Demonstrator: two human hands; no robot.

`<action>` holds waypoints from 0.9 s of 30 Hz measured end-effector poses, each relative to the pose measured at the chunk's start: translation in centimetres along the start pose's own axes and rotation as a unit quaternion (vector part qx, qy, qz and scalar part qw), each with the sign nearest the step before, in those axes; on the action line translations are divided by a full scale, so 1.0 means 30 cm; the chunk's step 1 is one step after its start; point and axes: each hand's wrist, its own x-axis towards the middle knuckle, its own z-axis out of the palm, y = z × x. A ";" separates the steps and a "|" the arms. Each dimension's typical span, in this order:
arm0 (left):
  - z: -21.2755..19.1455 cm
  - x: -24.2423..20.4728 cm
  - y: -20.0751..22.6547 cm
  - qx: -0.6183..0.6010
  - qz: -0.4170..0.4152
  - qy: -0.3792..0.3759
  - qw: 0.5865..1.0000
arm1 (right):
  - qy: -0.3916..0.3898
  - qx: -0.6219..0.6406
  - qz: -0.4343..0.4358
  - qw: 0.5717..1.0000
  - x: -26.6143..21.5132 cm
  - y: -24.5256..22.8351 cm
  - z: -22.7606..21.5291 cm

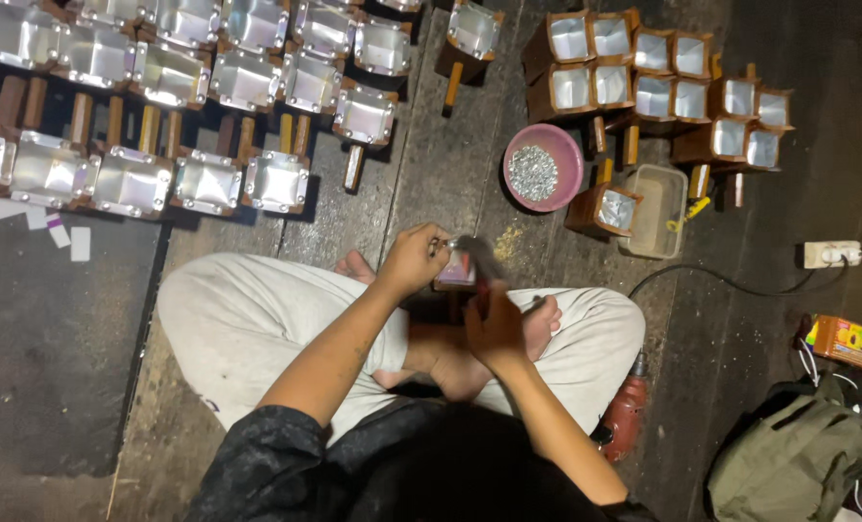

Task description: The person assembles metal housings by drilling holes into small square components, picking up small screws from a bowl, and then securing the pieces together using a screwdriver and a hammer.

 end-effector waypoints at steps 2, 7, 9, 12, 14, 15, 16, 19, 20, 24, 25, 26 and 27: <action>0.002 -0.002 -0.006 0.004 0.007 -0.001 1.000 | 0.004 0.002 -0.009 1.000 -0.009 -0.038 -0.032; 0.012 -0.013 -0.029 0.008 0.014 -0.003 1.000 | 0.016 -0.192 0.075 0.978 -0.048 -0.106 -0.099; 0.000 -0.004 -0.011 0.013 0.016 0.001 1.000 | 0.006 -0.024 -0.025 0.999 0.031 0.016 0.036; 0.017 -0.021 -0.031 0.002 0.007 0.005 1.000 | -0.020 -0.276 0.072 0.958 -0.031 -0.061 -0.054; 0.014 -0.006 -0.034 0.004 0.006 0.001 1.000 | -0.042 -0.290 0.106 0.950 -0.032 -0.104 -0.080; 0.016 0.001 -0.033 0.007 0.013 -0.005 1.000 | -0.056 -0.303 0.141 0.941 -0.038 -0.123 -0.094; 0.017 -0.003 -0.034 0.007 0.017 -0.005 1.000 | -0.052 -0.302 0.141 0.942 -0.022 -0.075 -0.056; 0.008 0.029 -0.036 0.016 0.009 0.002 1.000 | 0.022 0.021 -0.031 0.999 0.014 -0.058 -0.037; 0.016 0.016 -0.041 0.011 0.014 0.000 1.000 | 0.014 -0.109 0.047 0.993 -0.030 -0.121 -0.091; 0.016 0.000 -0.039 0.008 0.033 -0.005 0.999 | 0.040 0.016 -0.085 0.995 0.028 0.025 0.037; 0.026 0.012 -0.036 0.007 0.038 -0.004 0.999 | 0.045 0.015 -0.087 0.995 0.030 0.038 0.022; 0.027 0.007 -0.040 0.006 0.029 0.000 1.000 | 0.035 0.004 -0.043 0.998 0.023 0.048 0.017; 0.030 0.002 -0.047 0.004 0.019 0.003 1.000 | 0.025 -0.007 0.000 1.000 0.018 0.060 0.013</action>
